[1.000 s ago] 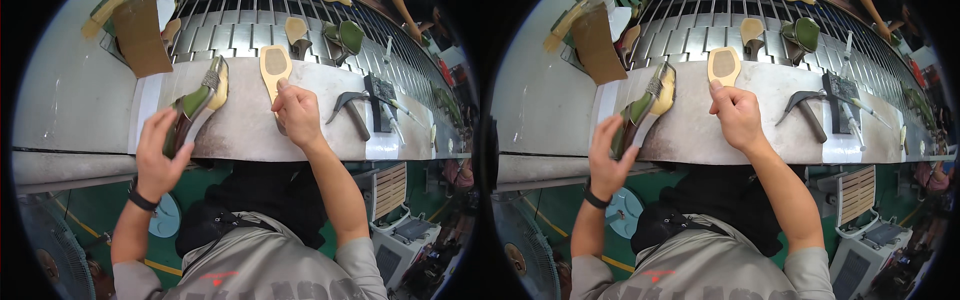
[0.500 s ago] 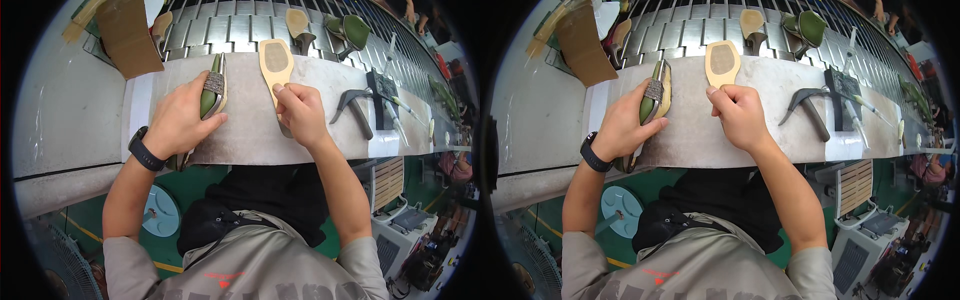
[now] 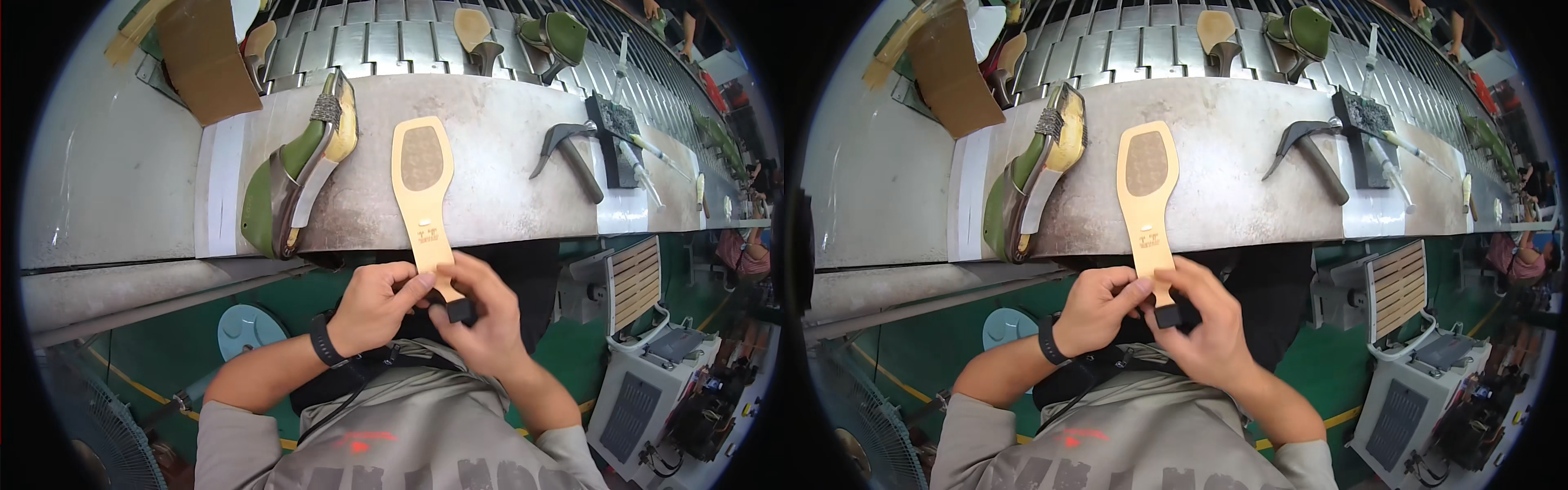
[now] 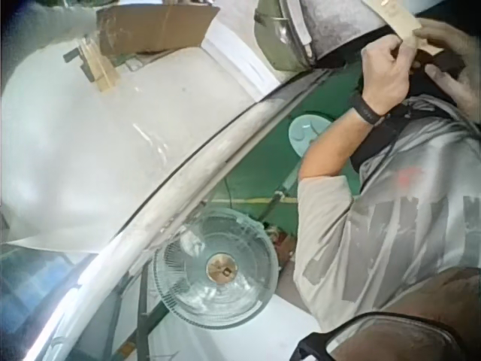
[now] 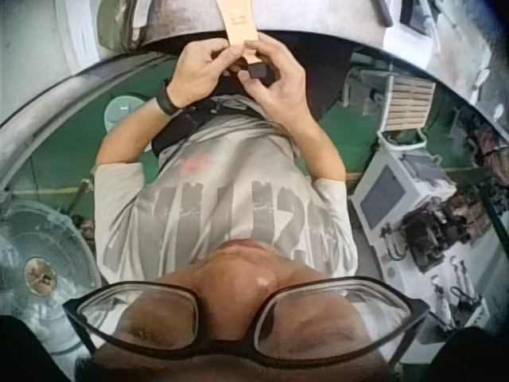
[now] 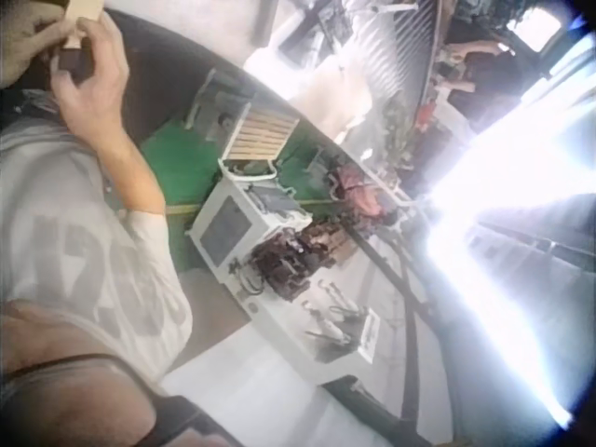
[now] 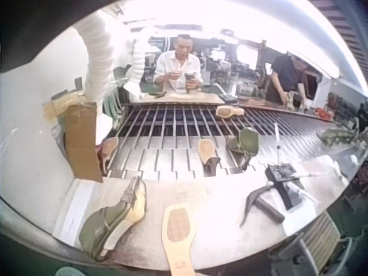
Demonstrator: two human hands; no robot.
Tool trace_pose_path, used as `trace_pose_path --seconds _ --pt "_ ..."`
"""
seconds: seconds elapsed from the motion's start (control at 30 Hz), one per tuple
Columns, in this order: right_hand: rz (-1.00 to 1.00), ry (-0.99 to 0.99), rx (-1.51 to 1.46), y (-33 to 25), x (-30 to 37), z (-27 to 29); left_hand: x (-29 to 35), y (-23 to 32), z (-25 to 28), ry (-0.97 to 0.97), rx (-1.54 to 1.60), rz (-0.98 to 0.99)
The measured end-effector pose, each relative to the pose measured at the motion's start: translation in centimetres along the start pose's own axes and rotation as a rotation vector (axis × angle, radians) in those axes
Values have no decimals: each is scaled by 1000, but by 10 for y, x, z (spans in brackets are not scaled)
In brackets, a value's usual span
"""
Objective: The person assembles high-heeled shoes by attaching soles to shoe uppers by hand and securing them around the edges with a hammer.
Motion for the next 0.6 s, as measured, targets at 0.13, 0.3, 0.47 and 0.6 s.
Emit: trace_pose_path --seconds 0.13,0.3,0.47,0.6 --pt "-518 60 -646 63 41 -26 5 -27 0 45 -5 68" --pt "-657 18 -656 100 39 -50 4 -8 16 170 -214 -183" --pt "-589 48 -508 101 37 -47 6 9 15 99 -323 -336" --pt "-543 11 -471 97 42 -37 1 13 4 -102 -270 -322"
Point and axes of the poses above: each hand's wrist, its own x-axis away from the middle knuckle, its own z-axis out of the back of the hand, y = z × x, the point moved 9 cm from there along -x, towards the middle knuckle, and after that the axes turned 10 degrees about x, right-handed, at the moved point
